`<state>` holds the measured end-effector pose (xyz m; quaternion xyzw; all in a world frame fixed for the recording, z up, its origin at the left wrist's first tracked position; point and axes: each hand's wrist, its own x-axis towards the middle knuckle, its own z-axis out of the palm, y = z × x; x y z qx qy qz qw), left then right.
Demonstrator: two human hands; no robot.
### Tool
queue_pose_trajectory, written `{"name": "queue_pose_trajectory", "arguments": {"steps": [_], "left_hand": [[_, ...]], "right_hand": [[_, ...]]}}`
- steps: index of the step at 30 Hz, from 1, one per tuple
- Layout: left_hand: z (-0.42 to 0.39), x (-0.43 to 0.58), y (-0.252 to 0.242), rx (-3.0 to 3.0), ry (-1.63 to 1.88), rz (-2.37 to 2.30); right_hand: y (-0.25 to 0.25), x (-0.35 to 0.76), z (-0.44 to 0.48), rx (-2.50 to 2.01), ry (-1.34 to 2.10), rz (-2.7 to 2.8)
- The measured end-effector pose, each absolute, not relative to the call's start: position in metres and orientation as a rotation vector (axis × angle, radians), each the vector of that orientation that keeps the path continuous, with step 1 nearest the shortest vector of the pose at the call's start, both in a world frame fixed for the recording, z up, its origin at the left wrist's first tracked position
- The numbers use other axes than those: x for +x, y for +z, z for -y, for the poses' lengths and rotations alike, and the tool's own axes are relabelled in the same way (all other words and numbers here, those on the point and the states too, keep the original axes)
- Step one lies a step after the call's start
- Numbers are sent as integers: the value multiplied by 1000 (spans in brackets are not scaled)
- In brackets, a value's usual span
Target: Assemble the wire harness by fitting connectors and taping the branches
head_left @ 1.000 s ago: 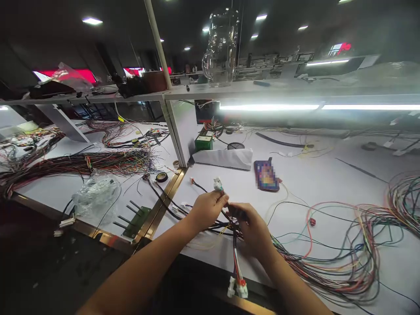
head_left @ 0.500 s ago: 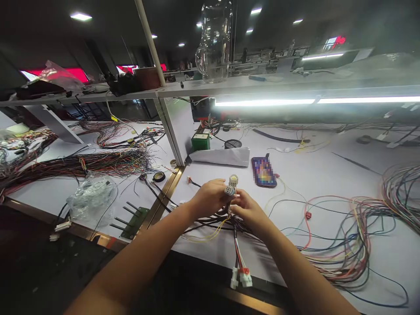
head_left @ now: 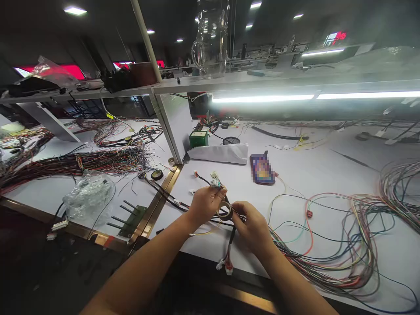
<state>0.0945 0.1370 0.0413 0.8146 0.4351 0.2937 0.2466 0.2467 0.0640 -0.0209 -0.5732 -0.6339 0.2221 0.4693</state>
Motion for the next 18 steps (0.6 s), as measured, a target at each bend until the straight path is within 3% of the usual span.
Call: {"name": "queue_pose_trajectory", "arguments": {"steps": [10, 18], "left_hand": [[-129, 89, 20, 1804, 560, -981], [-122, 97, 25, 1703, 694, -1035]], "right_hand": [[-42, 257, -72, -1333, 628, 1552], [-39, 252, -73, -1225, 176, 1870]]}}
